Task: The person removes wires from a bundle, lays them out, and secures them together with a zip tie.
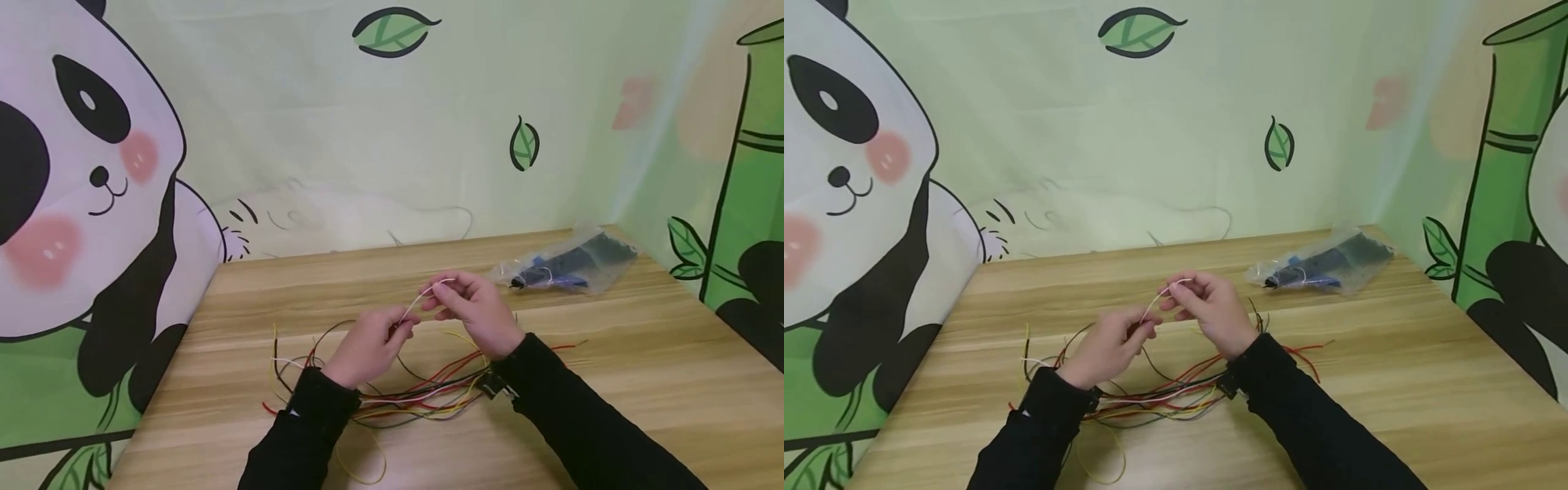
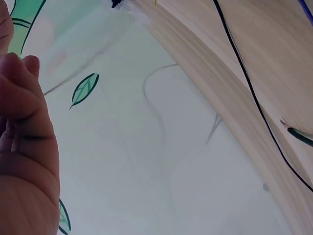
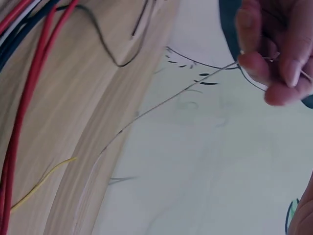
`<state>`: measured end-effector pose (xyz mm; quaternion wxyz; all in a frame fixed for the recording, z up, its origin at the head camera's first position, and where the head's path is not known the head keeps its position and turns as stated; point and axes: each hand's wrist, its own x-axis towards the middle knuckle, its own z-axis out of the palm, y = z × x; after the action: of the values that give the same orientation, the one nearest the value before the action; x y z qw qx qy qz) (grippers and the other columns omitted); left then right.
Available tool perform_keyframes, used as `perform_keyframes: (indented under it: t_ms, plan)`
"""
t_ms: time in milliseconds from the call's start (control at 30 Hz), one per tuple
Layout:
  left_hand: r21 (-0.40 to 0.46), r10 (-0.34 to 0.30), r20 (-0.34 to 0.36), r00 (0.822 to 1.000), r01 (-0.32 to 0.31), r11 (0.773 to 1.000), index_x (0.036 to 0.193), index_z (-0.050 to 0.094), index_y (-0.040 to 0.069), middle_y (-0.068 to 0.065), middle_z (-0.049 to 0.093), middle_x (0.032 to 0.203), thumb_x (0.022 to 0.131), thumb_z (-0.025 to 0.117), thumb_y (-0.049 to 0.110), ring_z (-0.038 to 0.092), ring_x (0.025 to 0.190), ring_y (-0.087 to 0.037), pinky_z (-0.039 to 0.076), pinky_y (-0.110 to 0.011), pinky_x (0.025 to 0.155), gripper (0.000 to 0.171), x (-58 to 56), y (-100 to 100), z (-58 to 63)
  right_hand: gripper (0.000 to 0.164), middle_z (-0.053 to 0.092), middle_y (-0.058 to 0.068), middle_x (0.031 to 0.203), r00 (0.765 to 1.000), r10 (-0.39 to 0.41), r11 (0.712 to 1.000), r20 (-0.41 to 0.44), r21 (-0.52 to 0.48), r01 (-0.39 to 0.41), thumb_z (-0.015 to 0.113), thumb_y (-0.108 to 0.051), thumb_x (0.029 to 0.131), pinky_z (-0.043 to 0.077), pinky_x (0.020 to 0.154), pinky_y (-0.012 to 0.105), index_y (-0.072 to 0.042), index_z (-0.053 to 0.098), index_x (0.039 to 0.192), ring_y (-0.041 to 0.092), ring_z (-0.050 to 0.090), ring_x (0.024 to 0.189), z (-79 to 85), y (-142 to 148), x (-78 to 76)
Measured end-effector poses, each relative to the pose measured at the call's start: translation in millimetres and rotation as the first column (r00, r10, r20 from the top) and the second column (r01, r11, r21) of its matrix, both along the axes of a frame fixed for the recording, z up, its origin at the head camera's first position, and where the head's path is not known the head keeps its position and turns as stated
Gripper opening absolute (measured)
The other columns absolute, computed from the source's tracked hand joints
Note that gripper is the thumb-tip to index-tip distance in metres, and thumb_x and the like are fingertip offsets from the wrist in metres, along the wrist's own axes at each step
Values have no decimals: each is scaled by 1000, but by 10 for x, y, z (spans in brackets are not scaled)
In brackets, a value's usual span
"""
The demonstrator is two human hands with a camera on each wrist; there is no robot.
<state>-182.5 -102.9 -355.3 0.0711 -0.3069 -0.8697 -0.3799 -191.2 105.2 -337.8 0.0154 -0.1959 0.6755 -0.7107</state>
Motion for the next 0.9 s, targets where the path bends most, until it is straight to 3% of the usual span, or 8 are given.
perform_keyframes:
  t_ms: [167,367,500,767,900]
  plan:
    - [-52,5,-12,1000,-5,999,99,73,11,3,58,73,102,58,14,47,61,-6,40,-19,56,16,23,-51,48,12,73,-7,97,993,12,981,115,-194,11,53,-19,105,56,73,20,-12,61,109,4,70,83,30,141,36]
    - [-197,0,-127,992,-26,980,104,75,12,1,73,91,100,61,13,61,74,-7,51,-23,69,14,70,-175,142,15,66,-6,91,979,-33,946,199,-311,95,55,-23,104,52,71,15,-12,58,113,2,61,74,-5,379,34]
    - [-272,-4,-178,984,-45,961,105,76,8,-2,75,96,98,63,8,69,85,-12,56,-28,77,14,112,-264,172,24,62,-7,89,964,-74,934,257,-320,157,56,-27,103,49,69,14,-10,57,119,2,55,73,-74,542,22]
    - [-380,-14,-189,982,-60,923,99,77,6,-6,77,93,95,66,4,73,85,-15,58,-29,76,12,182,-343,163,19,58,-8,85,947,-154,904,283,-346,250,54,-31,103,44,64,15,-17,66,108,3,50,71,-209,808,17]
    - [-416,-18,-183,983,-60,907,94,75,9,-2,76,89,93,69,7,67,76,-9,55,-27,72,7,179,-333,142,19,59,-8,82,936,-259,920,238,-236,315,56,-30,103,44,63,16,-15,65,110,3,50,68,-282,835,-42]
